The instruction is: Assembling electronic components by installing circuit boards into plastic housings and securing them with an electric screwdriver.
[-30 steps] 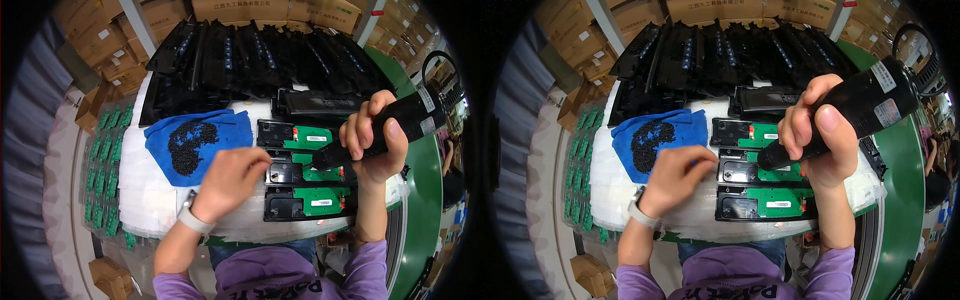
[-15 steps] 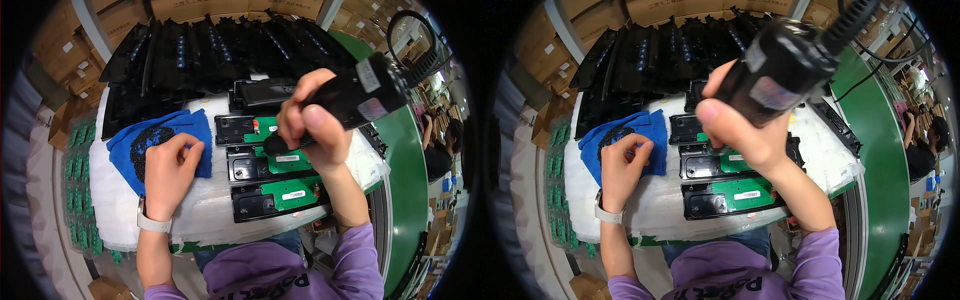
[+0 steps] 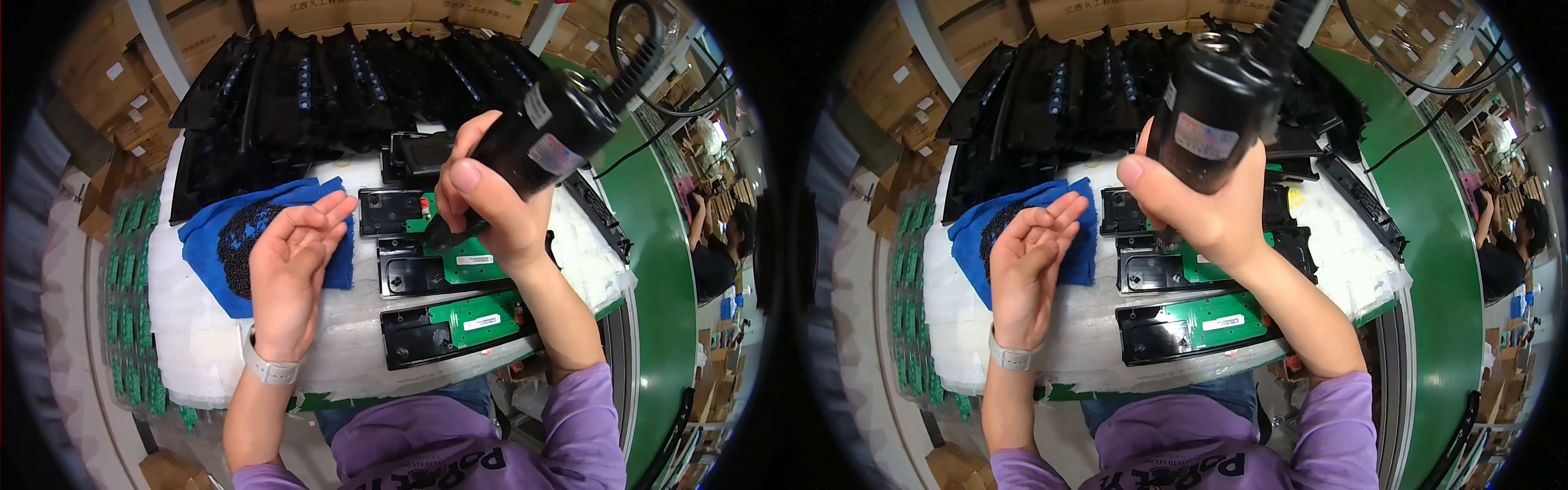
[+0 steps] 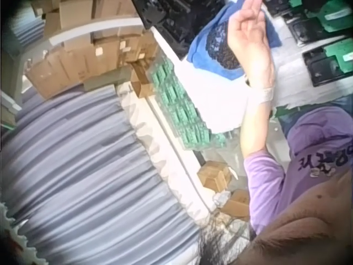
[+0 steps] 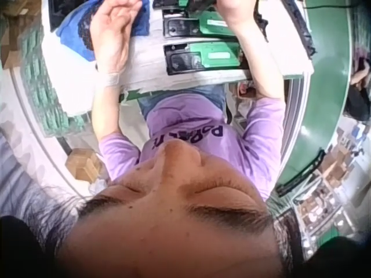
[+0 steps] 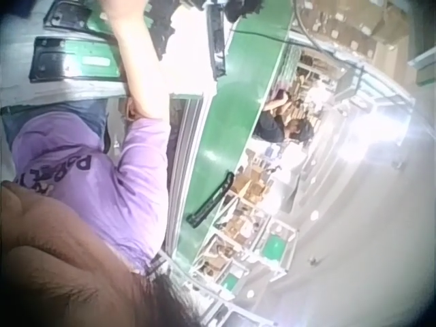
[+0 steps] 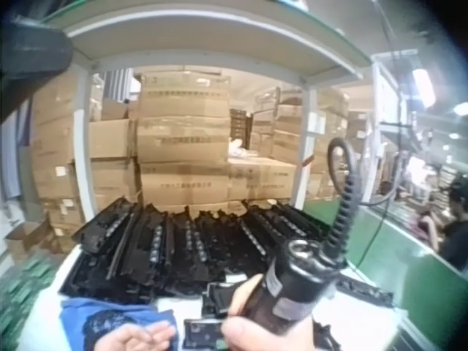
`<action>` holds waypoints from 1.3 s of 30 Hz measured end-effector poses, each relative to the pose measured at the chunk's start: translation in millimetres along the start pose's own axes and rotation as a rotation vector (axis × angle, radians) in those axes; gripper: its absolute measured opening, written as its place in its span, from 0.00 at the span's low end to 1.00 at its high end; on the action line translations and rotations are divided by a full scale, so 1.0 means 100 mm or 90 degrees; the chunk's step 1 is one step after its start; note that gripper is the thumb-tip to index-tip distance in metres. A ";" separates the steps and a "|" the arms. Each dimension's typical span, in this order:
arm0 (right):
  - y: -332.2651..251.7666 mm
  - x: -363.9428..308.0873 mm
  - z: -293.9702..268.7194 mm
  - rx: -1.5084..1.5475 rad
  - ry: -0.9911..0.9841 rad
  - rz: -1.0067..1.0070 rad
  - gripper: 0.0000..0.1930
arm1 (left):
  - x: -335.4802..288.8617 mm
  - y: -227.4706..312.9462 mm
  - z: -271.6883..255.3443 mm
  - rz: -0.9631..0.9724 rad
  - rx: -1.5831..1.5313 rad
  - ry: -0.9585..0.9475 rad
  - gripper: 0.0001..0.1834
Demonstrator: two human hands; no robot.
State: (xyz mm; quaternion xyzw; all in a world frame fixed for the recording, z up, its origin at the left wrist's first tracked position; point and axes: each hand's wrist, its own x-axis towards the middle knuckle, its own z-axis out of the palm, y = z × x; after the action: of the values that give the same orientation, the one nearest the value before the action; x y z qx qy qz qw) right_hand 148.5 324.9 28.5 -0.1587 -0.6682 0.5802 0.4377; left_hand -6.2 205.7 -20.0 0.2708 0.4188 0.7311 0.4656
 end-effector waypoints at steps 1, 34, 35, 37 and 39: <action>0.00 0.02 0.00 0.002 -0.008 0.012 0.14 | 0.00 -0.02 0.02 -0.002 -0.004 -0.012 0.14; -0.54 -0.19 -0.62 0.396 -0.129 -0.187 0.16 | -0.18 -0.18 0.20 -0.139 0.120 -0.203 0.11; -0.54 -0.20 -0.62 0.415 -0.125 -0.191 0.16 | -0.19 -0.19 0.24 -0.154 0.123 -0.196 0.09; -0.52 -0.22 -0.59 0.449 -0.124 -0.200 0.17 | -0.21 -0.19 0.28 -0.171 0.127 -0.192 0.08; -0.49 -0.25 -0.56 0.432 -0.133 -0.199 0.17 | -0.22 -0.19 0.29 -0.254 0.128 -0.208 0.06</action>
State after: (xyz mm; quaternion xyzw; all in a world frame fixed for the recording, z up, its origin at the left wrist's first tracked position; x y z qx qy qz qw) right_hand 220.1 329.2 60.5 0.1590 -0.4951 0.7077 0.4784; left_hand 34.2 200.5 -21.7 0.3420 0.4537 0.5267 0.6323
